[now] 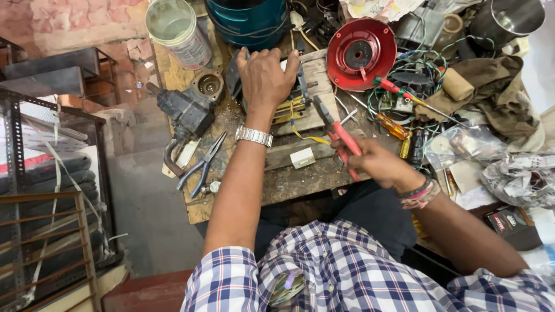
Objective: The person uses a screwdriver to tighten a screw on a small electrical component held in a bench vise. They repeatedly adjust the component and use pliers to manipulate wires while working at a cluttered workbench.
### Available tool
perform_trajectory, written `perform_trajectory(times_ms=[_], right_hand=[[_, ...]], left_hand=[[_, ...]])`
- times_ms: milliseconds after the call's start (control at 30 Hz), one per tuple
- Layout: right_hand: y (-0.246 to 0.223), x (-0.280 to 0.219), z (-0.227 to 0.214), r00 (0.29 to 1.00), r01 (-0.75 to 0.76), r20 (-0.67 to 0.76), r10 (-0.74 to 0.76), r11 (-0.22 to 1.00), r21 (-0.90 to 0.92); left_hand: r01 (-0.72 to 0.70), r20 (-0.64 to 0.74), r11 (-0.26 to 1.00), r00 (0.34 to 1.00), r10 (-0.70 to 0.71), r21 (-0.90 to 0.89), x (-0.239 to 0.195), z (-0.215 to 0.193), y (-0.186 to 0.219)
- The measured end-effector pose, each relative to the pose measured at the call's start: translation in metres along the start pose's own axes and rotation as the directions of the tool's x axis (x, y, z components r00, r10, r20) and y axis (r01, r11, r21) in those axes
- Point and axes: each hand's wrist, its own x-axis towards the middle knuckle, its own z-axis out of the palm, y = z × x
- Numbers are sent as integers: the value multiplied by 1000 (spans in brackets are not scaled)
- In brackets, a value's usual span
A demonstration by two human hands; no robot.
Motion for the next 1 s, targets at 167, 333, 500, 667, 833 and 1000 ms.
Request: perform_trajectory(times_ms=[167, 333, 500, 667, 833, 1000], right_hand=[[0, 4, 10, 997, -62, -34, 63, 998, 12], [-18, 2, 10, 999, -34, 21, 35, 998, -53], [-37, -1, 5, 987, -123, 81, 137, 980, -158], [-27, 6, 3, 982, -186, 1, 190, 962, -198], [14, 14, -15, 983, 48, -77, -166, 641, -766], [39, 17, -47, 934, 330, 3, -356, 861, -388]], left_hand=[[-1, 18, 1000, 1000, 1, -8, 1, 1, 0], [22, 43, 1000, 999, -21, -17, 1, -1, 1], [11, 30, 1000, 999, -11, -10, 1, 0, 1], [8, 30, 1000, 1000, -8, 0, 0, 0, 1], [16, 37, 1000, 999, -16, -15, 0, -4, 2], [1, 20, 1000, 1000, -1, -14, 0, -2, 1]])
